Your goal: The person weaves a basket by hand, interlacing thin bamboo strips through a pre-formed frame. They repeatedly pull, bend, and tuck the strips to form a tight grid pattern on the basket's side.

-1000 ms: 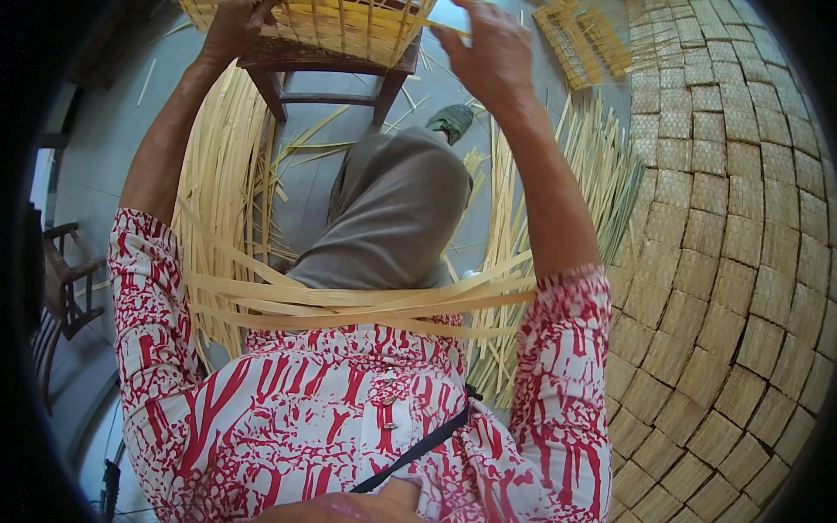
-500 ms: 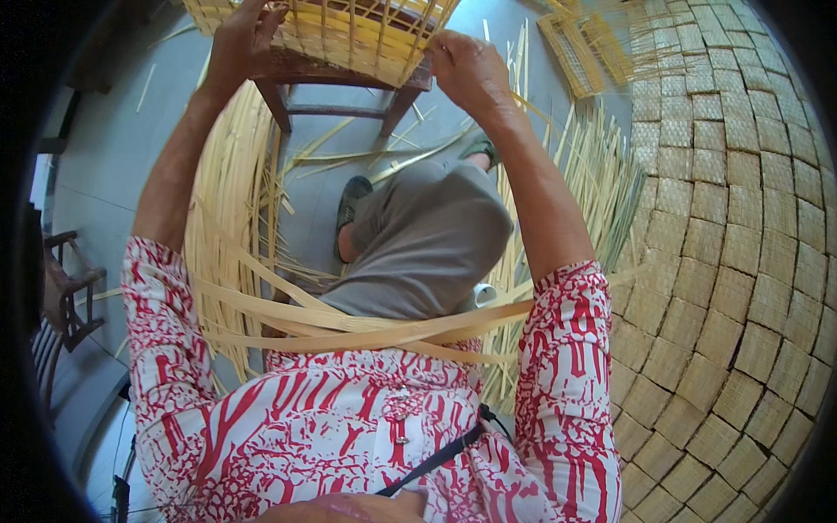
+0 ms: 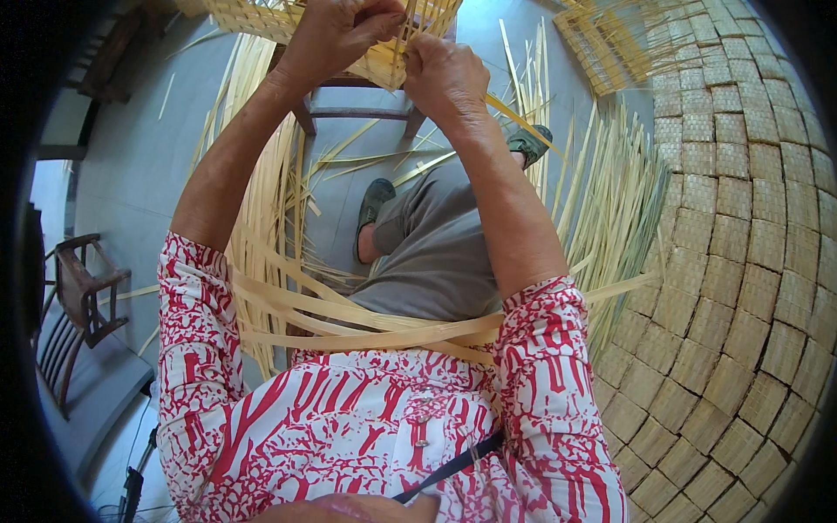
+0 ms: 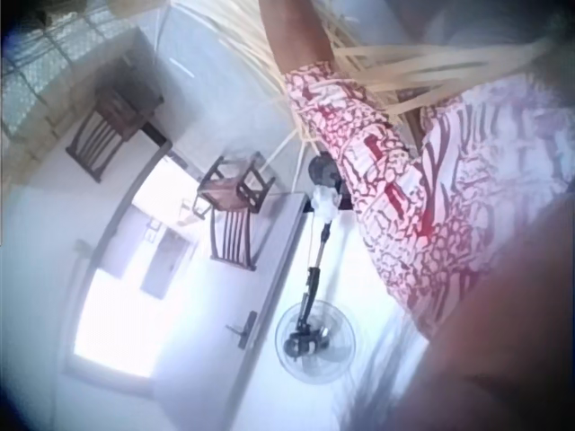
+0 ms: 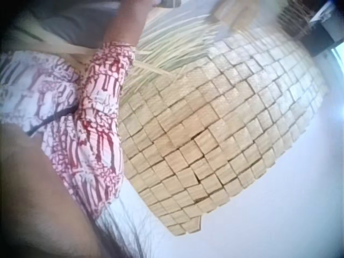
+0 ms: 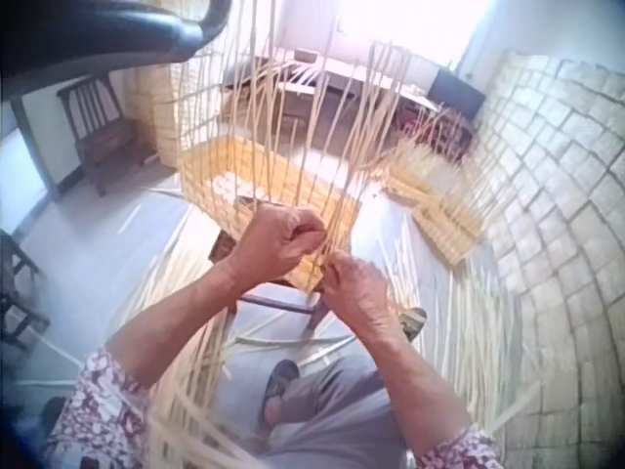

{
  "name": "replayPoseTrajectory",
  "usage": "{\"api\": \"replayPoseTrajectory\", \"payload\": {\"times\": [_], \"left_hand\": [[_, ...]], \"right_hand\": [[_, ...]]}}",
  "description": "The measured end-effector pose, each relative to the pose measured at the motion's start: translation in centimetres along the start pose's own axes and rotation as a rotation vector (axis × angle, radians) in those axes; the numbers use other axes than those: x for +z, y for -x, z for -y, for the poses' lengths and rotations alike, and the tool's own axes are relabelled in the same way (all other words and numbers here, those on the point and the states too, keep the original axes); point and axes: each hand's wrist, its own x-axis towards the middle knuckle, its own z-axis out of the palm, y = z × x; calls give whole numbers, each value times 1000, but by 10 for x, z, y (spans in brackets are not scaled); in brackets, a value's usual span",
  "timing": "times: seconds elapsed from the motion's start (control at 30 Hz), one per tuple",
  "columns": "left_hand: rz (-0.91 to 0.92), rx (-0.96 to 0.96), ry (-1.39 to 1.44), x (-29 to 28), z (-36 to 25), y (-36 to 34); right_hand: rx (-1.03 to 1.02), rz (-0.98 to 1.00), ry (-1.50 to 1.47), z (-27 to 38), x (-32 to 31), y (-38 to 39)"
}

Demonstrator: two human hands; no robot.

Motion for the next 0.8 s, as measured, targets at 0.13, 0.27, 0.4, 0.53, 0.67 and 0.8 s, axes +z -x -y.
{"api": "replayPoseTrajectory", "payload": {"times": [0.13, 0.27, 0.4, 0.53, 0.67, 0.8], "left_hand": [[2, -37, -23, 2, -4, -3], [-182, -137, 44, -12, -19, 4], [-260, -162, -175, -29, -11, 6], [-150, -155, -114, -27, -11, 2], [-109, -98, -131, -27, -12, -2], [-257, -196, -121, -23, -24, 4]], "right_hand": [[41, 7, -4, 2, -1, 2], [22, -25, -33, -3, 4, 4], [9, -11, -29, -5, 5, 2], [19, 9, -83, -1, 4, 2], [14, 16, -151, -3, 0, 1], [-9, -10, -126, -6, 3, 3]]}}
